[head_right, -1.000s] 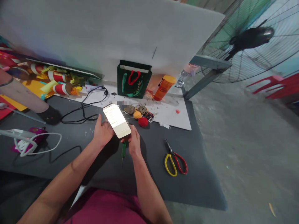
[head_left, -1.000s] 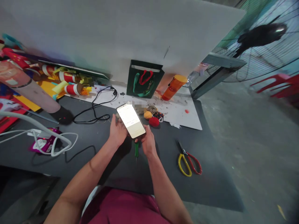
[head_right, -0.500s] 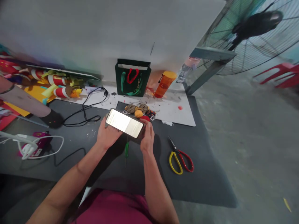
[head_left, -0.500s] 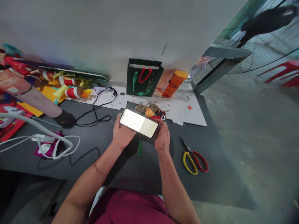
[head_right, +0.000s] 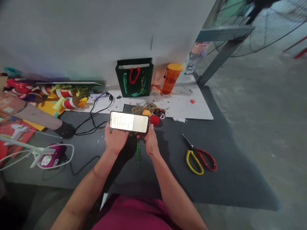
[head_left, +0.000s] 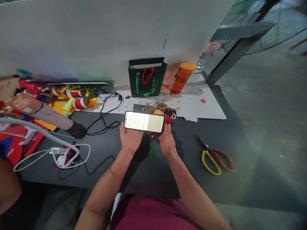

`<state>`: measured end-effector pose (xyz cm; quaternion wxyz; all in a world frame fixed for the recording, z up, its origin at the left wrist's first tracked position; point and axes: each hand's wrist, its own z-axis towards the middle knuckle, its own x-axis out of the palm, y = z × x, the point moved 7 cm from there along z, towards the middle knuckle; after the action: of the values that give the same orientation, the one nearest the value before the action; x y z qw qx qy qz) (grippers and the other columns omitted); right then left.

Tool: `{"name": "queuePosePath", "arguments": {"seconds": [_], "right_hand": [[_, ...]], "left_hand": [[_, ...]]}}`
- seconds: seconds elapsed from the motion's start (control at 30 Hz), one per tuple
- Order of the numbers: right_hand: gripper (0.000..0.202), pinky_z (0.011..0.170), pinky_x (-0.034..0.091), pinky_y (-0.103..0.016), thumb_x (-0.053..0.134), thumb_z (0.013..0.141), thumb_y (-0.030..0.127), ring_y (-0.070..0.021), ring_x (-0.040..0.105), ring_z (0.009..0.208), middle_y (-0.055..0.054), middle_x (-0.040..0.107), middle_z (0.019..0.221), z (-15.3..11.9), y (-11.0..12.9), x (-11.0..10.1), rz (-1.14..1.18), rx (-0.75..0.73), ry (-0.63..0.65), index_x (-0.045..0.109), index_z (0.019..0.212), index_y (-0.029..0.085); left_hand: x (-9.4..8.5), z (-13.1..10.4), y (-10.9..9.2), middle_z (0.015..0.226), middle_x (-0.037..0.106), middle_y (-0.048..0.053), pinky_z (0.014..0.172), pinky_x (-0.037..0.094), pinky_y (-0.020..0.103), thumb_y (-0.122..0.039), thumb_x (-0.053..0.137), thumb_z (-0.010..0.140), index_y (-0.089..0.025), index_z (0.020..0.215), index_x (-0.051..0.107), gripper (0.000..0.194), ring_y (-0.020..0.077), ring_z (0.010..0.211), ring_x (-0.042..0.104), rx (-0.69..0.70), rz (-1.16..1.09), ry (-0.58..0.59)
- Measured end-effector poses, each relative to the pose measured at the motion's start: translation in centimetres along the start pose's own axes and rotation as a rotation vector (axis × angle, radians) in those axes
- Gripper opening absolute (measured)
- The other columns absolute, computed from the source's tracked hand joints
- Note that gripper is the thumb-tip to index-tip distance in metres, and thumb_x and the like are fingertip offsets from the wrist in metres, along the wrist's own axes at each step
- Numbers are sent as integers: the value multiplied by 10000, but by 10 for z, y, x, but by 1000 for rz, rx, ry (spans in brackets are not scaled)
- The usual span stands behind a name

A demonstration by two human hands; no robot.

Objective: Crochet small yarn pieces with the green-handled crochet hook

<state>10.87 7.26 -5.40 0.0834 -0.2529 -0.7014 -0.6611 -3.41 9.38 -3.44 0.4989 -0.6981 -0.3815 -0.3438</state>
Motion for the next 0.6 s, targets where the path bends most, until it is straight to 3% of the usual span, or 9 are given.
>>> {"name": "queuePosePath", "arguments": {"seconds": [0.2,0.4,0.6], "right_hand": [[591,440,421,-278,546,767,770,-211,678,711,-40,762,898,4,12,-2,141,10,-20,640,1062,267],[504,501,499,-314,544,806,719,-223,675,762,-29,725,866,7,19,-13,165,-120,-115,629,995,259],[408,673,570,-387,592,814,647,-227,680,859,-33,703,966,-2,31,-28,85,-304,-256,614,994,281]], "left_hand": [[0,1,0,1172,736,42,1008,465,383,-397,475,924,-232,1027,719,312,234,1245,581,16,159,8],[-6,8,-5,1063,747,27,872,507,316,-326,502,935,-231,1000,698,227,184,1025,662,94,364,-50],[-4,6,7,1076,725,85,647,506,301,-536,361,975,-222,1044,661,440,197,850,662,42,449,-15]]}}
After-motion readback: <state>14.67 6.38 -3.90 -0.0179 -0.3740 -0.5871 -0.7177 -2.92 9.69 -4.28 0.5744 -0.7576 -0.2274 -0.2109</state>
